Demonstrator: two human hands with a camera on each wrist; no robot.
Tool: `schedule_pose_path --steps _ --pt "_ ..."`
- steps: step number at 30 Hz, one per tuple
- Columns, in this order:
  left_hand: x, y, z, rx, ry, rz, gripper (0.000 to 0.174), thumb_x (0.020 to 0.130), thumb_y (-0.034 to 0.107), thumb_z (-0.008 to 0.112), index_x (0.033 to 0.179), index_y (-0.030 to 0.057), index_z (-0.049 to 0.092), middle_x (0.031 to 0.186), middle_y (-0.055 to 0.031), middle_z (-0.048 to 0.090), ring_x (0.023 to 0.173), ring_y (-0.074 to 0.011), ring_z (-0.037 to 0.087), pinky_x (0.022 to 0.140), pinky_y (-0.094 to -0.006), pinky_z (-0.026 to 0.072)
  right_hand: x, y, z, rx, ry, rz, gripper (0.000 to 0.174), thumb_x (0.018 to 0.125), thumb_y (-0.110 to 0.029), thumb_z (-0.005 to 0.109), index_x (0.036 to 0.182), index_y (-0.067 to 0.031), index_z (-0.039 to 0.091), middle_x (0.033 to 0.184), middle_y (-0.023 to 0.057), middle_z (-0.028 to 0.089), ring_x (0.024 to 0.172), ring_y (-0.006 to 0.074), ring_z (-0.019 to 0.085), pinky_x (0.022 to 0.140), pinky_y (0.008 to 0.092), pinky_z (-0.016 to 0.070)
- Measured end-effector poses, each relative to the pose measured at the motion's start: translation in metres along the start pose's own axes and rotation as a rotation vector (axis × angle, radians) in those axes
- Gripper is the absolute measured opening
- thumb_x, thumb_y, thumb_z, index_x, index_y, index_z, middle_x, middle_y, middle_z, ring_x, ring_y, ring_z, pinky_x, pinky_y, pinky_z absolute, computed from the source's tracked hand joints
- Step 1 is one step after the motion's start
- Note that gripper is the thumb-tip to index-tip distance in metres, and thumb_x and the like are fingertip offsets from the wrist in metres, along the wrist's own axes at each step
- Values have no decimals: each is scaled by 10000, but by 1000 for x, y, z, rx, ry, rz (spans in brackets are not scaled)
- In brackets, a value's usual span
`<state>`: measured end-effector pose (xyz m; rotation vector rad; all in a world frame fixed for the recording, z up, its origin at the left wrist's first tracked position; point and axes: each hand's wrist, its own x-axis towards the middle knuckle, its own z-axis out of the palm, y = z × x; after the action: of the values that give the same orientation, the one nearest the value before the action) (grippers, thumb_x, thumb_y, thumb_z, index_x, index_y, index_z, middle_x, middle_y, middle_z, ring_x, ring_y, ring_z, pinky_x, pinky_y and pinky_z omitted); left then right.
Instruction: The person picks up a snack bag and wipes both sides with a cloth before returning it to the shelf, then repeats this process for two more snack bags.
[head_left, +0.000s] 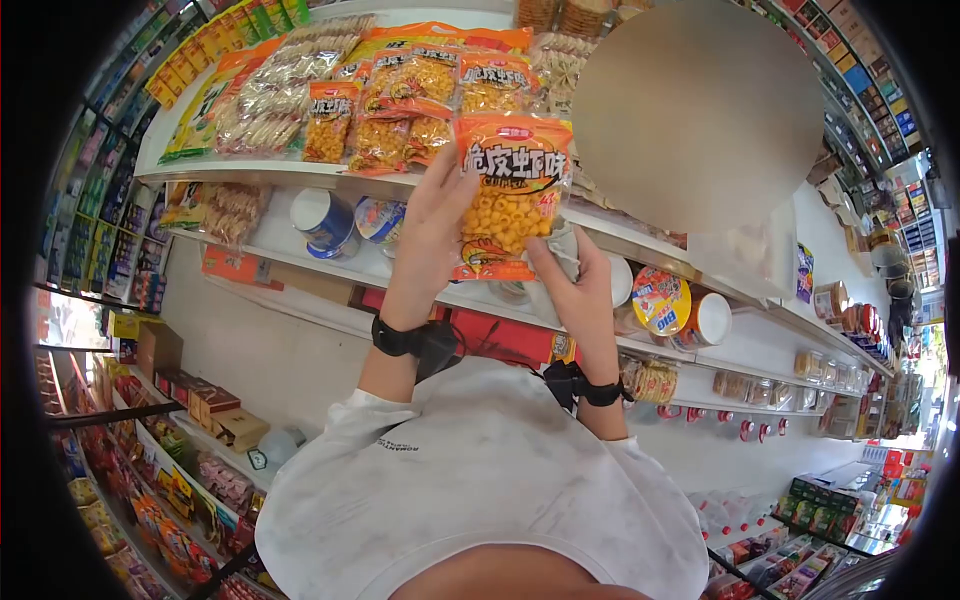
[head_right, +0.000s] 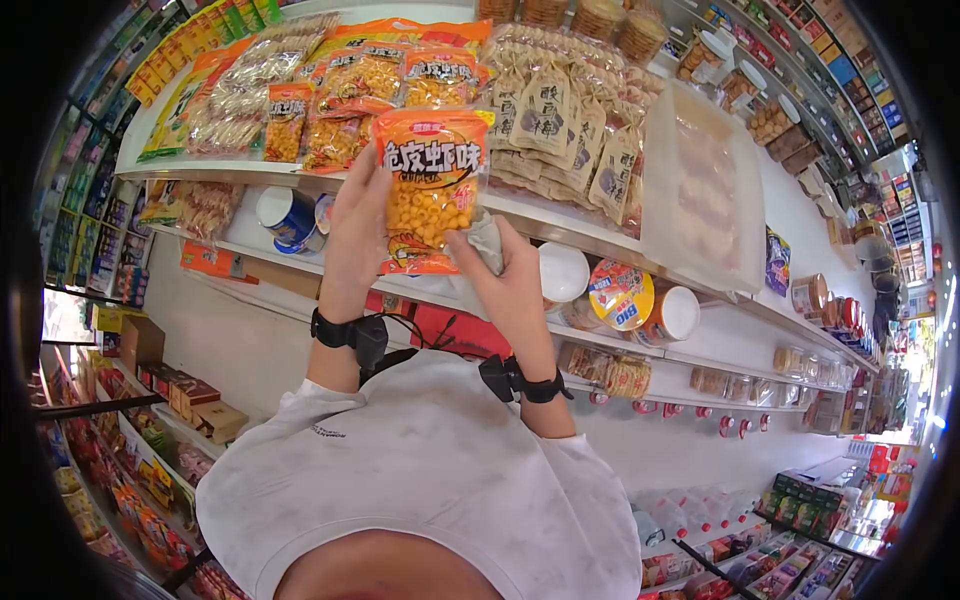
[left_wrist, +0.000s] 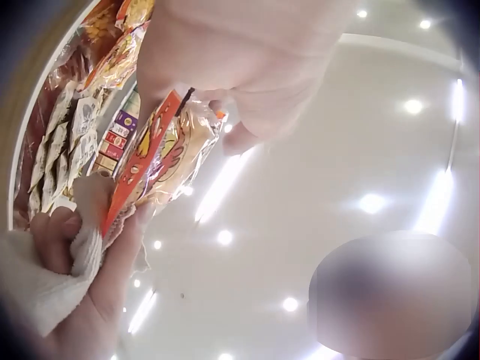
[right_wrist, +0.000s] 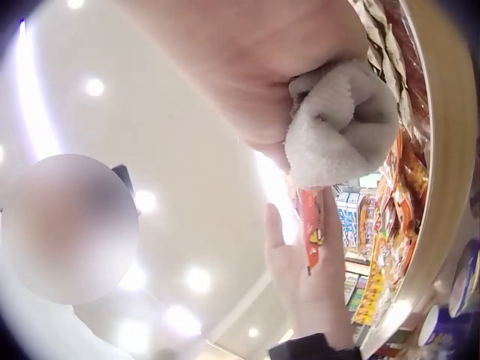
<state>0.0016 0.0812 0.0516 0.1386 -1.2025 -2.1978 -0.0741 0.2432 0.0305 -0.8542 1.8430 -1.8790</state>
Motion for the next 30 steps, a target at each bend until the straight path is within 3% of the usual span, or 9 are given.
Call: schedule_pose_path --steps 3,7,10,12,14,16,17,23,30 --pt "1 2 0 -31 -48 15 528 1003 70 513 1479 -23 303 1401 -98 494 1242 -151 507 1010 -296 427 1 4 -15 -179 -105 -22 212 933 -168 673 1054 4 647 895 15 683 790 54 595 702 230 482" --pt "1 1 -3 2 -25 58 550 996 39 513 1491 -30 285 1453 -111 450 1260 -157 497 1036 -303 411 6 -6 -40 -66 381 -21 251 953 -194 642 1116 -2 631 961 56 692 842 107 642 731 238 503" --pt "-3 -1 14 4 -13 85 592 992 26 516 1513 -29 240 1502 -128 393 1308 -168 458 1067 -310 389 9 -25 -39 452 769 68 334 968 -257 640 1201 -20 605 987 54 676 867 128 635 744 296 519" --pt "-5 -19 17 65 -81 53 614 994 22 511 1525 -23 207 1534 -136 348 1347 -176 418 1087 -311 365 15 17 -54 -495 667 -452 338 981 -257 623 1215 -16 594 986 45 673 870 117 628 741 286 519" --pt "-8 -31 24 108 -119 14 619 992 8 499 1534 -2 201 1536 -131 346 1358 -183 410 1099 -318 355 10 21 -55 -544 497 -480 322 988 -239 611 1214 -10 592 989 34 673 874 97 621 747 261 510" --pt "-10 -33 33 138 -118 -15 612 989 -15 481 1541 34 221 1510 -115 389 1343 -191 433 1103 -332 358 8 -21 -31 324 326 -90 287 991 -201 602 1199 -2 597 995 22 675 878 70 612 762 220 492" --pt "-12 -29 36 66 -194 -44 617 993 28 520 1529 -9 216 1564 -145 304 1401 -196 351 1128 -332 311 5 -28 -34 348 344 -46 281 968 -173 635 1182 7 605 984 13 669 878 52 596 757 216 483" --pt "-13 -26 41 309 -444 88 565 992 44 537 1499 -18 296 1544 -134 340 1345 -163 412 1096 -329 358 10 -20 -44 126 380 -235 234 922 -126 689 1111 -4 624 949 2 653 853 44 568 740 217 475" --pt "-11 -39 41 54 -307 -64 450 999 80 549 1418 -30 427 1415 -91 509 1257 -150 497 1067 -317 390 8 -20 -41 94 423 -263 218 912 -110 688 1092 -4 625 938 18 654 844 57 562 740 218 470"
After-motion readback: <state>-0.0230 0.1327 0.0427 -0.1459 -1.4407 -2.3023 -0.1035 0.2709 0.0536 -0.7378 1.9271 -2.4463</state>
